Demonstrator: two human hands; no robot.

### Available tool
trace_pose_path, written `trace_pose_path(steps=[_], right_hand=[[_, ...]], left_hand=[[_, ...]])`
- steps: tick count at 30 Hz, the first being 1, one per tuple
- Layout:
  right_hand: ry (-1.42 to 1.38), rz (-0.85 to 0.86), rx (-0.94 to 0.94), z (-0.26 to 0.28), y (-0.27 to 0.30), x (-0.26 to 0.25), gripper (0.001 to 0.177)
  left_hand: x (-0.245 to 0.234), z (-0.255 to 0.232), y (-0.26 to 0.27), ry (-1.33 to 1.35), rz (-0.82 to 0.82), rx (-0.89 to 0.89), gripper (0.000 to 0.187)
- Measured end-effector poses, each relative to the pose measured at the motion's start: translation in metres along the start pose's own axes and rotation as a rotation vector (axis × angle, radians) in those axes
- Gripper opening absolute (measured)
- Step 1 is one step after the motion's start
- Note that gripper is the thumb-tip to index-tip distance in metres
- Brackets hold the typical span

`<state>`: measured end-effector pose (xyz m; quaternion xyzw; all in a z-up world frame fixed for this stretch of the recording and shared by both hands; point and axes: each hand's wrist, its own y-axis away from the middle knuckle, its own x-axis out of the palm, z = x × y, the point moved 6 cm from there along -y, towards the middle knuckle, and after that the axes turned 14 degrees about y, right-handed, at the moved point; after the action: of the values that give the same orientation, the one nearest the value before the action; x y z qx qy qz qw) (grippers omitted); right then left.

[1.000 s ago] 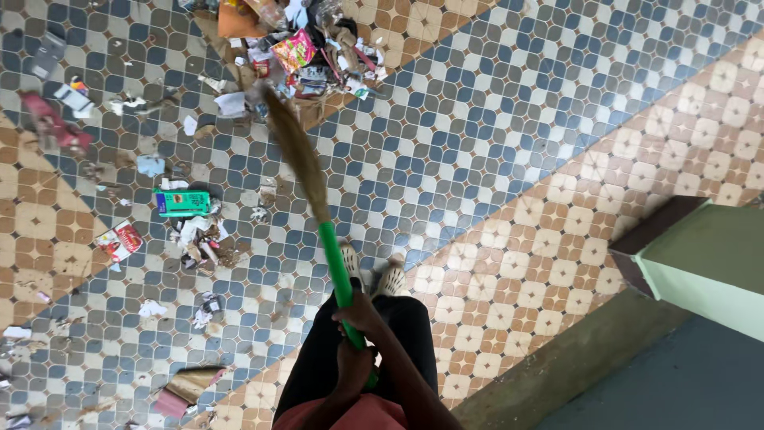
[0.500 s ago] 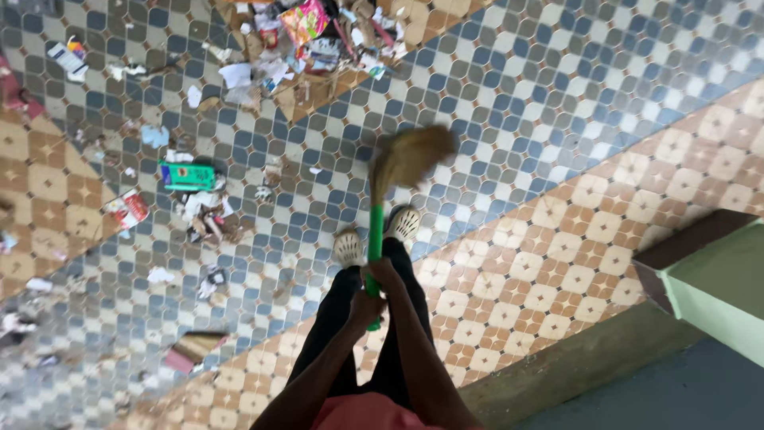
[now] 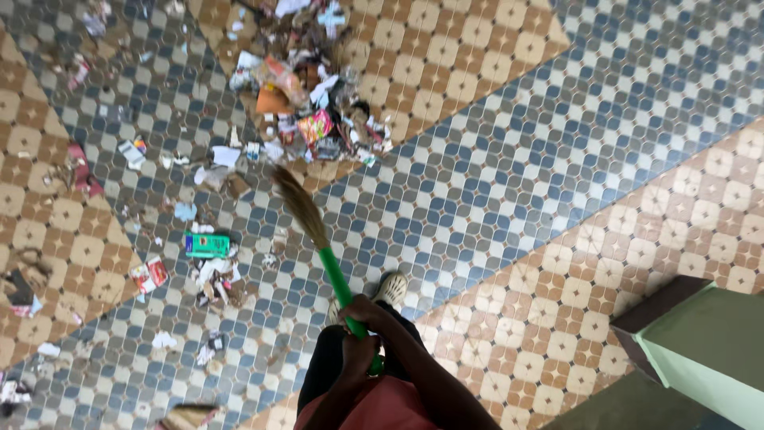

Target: The person sweeps paper and other debris into a pile on a tiled floor using a broom.

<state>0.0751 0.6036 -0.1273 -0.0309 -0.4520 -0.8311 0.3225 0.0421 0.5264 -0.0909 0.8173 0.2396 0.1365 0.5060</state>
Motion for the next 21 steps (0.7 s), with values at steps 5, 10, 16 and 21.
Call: trace_pose_path(steps=[5,10,16,21], right_hand=[[-0.208,-0.290,-0.075,0.036,0.047,-0.086,0.022],[-0.592,-0.361,-0.164,0.073,0.093,-0.134,0.030],[-0.658,-0.448,-0.223,0.136,0.167,-0.154,0.032],[-0.666,-0.537,-0.278,0.187,0.199,-0.164,0.029]], left_hand=[[0.057,-0.054,0.027,-0.116,0.450,-0.121,0.017],[0.111,-0.140,0.089,-0.504,0.566,-0.042,0.016],[0.160,-0.173,0.123,-0.582,0.748,0.081,0.018],[0.189,-0.196,0.112,-0.594,0.927,0.207,0.016]])
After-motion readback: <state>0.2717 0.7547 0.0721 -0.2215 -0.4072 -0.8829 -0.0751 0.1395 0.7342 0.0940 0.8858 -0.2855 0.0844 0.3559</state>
